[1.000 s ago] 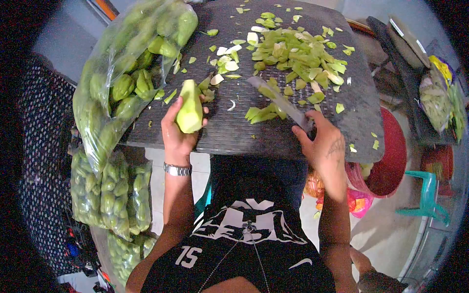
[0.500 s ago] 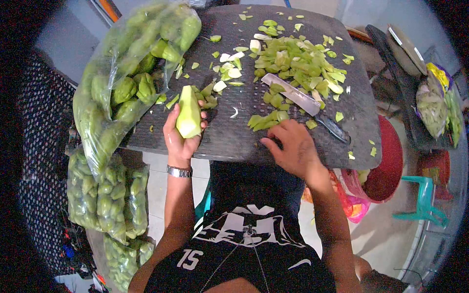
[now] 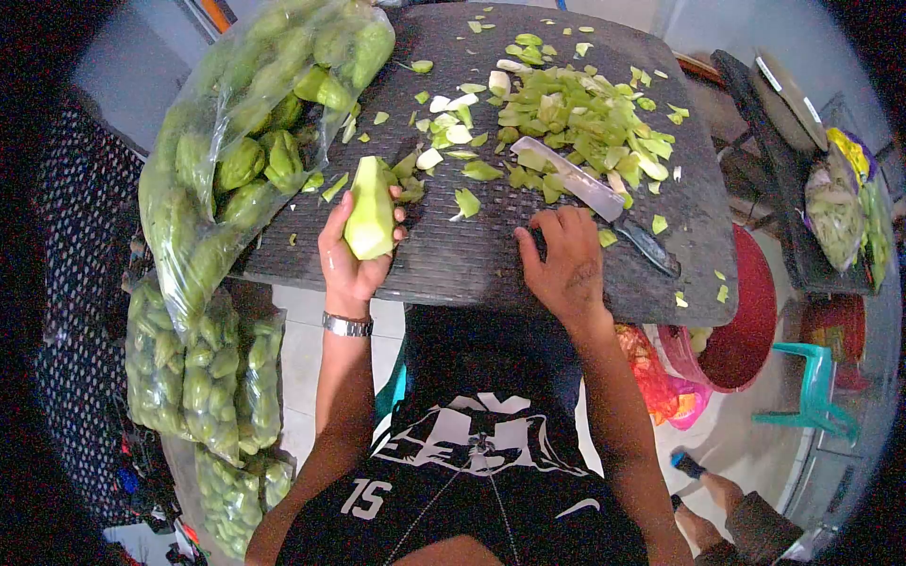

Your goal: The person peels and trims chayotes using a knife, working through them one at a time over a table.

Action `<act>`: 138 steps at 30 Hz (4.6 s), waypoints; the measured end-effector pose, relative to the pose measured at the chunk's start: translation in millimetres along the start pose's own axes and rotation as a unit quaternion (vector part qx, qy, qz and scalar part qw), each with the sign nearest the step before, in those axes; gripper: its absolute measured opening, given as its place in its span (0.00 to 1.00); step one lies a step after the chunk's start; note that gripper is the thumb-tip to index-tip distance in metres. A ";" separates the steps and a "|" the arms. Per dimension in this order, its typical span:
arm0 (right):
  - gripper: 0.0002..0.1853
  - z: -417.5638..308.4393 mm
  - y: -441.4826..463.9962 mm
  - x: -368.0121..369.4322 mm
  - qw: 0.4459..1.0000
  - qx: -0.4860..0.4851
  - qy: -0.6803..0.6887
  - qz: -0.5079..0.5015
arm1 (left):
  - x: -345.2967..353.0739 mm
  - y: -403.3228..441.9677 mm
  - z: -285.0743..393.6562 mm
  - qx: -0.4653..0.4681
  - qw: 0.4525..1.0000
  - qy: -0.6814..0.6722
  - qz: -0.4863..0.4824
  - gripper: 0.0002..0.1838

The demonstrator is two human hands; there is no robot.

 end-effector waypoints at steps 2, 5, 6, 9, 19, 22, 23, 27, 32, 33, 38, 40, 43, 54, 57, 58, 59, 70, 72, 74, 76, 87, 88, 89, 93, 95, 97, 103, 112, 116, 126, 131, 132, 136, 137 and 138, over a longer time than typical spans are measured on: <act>0.15 1.9 2.9 2.8 1.000 0.006 0.000 -0.013 | -1.9 0.1 0.6 -0.003 1.000 0.012 0.002 0.29; 0.16 -5.1 7.4 -2.4 0.996 -0.037 -0.037 0.068 | 0.2 -0.7 1.1 -0.003 1.000 0.002 -0.001 0.29; 0.17 -8.2 7.0 -5.9 0.991 -0.058 -0.055 0.111 | 1.4 -1.0 0.5 -0.004 1.000 -0.006 -0.003 0.28; 0.20 14.5 5.3 -10.8 0.989 -0.022 -0.047 0.139 | -1.4 -0.3 1.0 -0.005 1.000 -0.002 0.005 0.27; 0.21 101.6 -4.9 -51.5 0.985 0.093 -0.140 0.028 | -2.1 -0.5 0.4 -0.002 1.000 0.005 -0.001 0.25; 0.20 87.0 -3.2 -65.7 0.988 0.109 -0.102 0.027 | 1.0 -3.7 -1.9 -0.005 0.999 0.037 -0.001 0.30; 0.21 82.3 -3.2 -70.9 0.989 0.109 -0.097 0.015 | 7.0 -6.9 -7.8 -0.030 0.996 0.079 -0.032 0.33; 0.22 57.4 -4.6 -85.1 0.994 0.109 -0.006 0.013 | 70.9 -24.2 -47.2 -0.110 0.949 0.240 -0.171 0.53; 0.24 32.4 -16.4 -105.1 0.989 0.128 0.071 -0.006 | 87.0 -16.2 -83.3 -0.206 0.879 0.370 -0.218 0.63; 0.24 31.9 -19.1 -110.3 0.990 0.128 0.065 0.001 | 85.3 -11.9 -86.8 -0.205 0.881 0.372 -0.210 0.63; 0.25 41.8 -36.0 -119.5 0.989 0.141 0.046 -0.010 | 58.4 6.6 -53.8 -0.111 0.964 0.238 -0.040 0.58; 0.26 45.6 -39.5 -113.0 0.987 0.150 0.052 -0.026 | 46.1 9.7 -28.0 -0.073 0.970 0.231 0.009 0.50; 0.28 38.8 -40.6 -99.2 0.986 0.143 0.052 -0.065 | 27.5 10.4 3.1 -0.049 0.988 0.143 -0.009 0.37; 0.33 -45.9 -15.9 -46.0 0.959 0.061 0.257 -0.108 | 42.3 -45.6 -27.3 -0.205 0.974 0.044 -0.083 0.35; 0.33 -56.4 -11.1 -51.8 0.945 0.005 0.282 -0.163 | 47.5 -49.8 -25.3 -0.202 0.964 0.166 -0.047 0.32; 0.32 -55.9 -9.7 -52.3 0.935 -0.005 0.302 -0.185 | 48.4 -51.7 -22.7 -0.200 0.962 0.186 -0.029 0.30; 0.31 -54.9 -7.8 -53.3 0.923 -0.015 0.323 -0.208 | 46.6 -52.4 -19.6 -0.191 0.963 0.187 -0.028 0.31; 0.26 -1.2 53.0 17.4 0.899 -0.390 -0.023 -0.197 | 15.2 -64.2 48.9 -0.075 0.991 0.049 -0.104 0.43; 0.24 42.5 92.8 20.2 0.927 -0.322 0.020 -0.190 | 13.2 -66.3 51.2 -0.074 0.989 0.058 -0.112 0.41; 0.20 75.8 119.5 8.0 0.956 -0.244 0.084 -0.140 | 14.1 -68.5 48.8 -0.073 0.991 0.058 -0.100 0.41; 0.16 76.3 128.6 -16.4 0.974 -0.201 0.073 -0.076 | 14.5 -66.3 48.0 -0.076 0.991 0.057 -0.096 0.40; 0.14 86.7 19.1 -50.2 0.980 -0.113 0.008 -0.163 | 16.8 -58.3 30.5 -0.102 0.987 0.056 -0.106 0.41; 0.13 93.4 32.0 -38.7 0.983 -0.113 0.009 -0.144 | 20.8 -60.0 28.3 -0.097 0.989 0.056 -0.097 0.41; 0.13 98.5 47.2 -28.0 0.986 -0.113 0.011 -0.124 | 23.1 -59.9 27.1 -0.102 0.988 0.060 -0.103 0.41; 0.09 119.7 127.1 22.8 0.989 -0.133 -0.049 -0.033 | 30.8 -62.9 23.6 -0.105 0.987 0.076 -0.091 0.40; 0.08 116.6 138.2 28.8 0.988 -0.142 -0.068 -0.005 | 35.3 -58.7 23.1 -0.129 0.982 0.098 -0.102 0.39; 0.08 88.0 146.9 11.2 0.987 -0.138 -0.076 0.004 | 40.3 -56.8 21.8 -0.122 0.980 0.137 -0.083 0.37; 0.30 -16.0 67.1 -46.3 0.940 -0.092 0.202 -0.259 | 50.0 -35.2 -8.9 -0.146 0.962 0.221 -0.064 0.31; 0.29 -17.2 -16.0 -53.5 0.959 0.111 0.192 -0.176 | 65.8 -19.7 -46.4 -0.184 0.978 0.100 -0.016 0.27; 0.21 7.2 -26.2 -77.7 0.889 0.167 0.414 -0.099 | 60.0 -14.9 -50.5 -0.151 0.987 -0.041 0.035 0.23; 0.18 1.6 -41.4 -63.5 0.835 0.264 0.454 -0.166 | 60.6 -5.6 -69.0 -0.098 0.988 -0.003 0.122 0.26; 0.21 -14.4 -45.6 -60.8 0.861 0.229 0.434 -0.137 | 56.6 -4.0 -78.6 -0.125 0.979 -0.079 0.137 0.20; 0.22 -17.3 -46.7 -59.9 0.866 0.230 0.417 -0.152 | 56.7 -3.9 -79.3 -0.123 0.978 -0.085 0.148 0.19; 0.27 -24.3 -57.3 -52.7 0.916 0.153 0.341 -0.143 | 57.2 -0.3 -83.2 -0.131 0.976 -0.097 0.141 0.17; 0.28 -27.9 -59.5 -53.6 0.914 0.141 0.353 -0.144 | 51.6 2.4 -86.0 -0.135 0.977 -0.107 0.125 0.16; 0.30 -32.7 -60.6 -55.7 0.911 0.128 0.364 -0.145 | 51.4 4.0 -87.9 -0.140 0.977 -0.116 0.109 0.16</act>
Point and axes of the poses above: each hand's wrist, its own y-axis towards the middle knuckle, its own x-axis out of the palm, z = x × y, the point moved 4 cm from there along y, towards the middle knuckle, and after that the axes turned 12 degrees about -y, right-handed, at the moved point
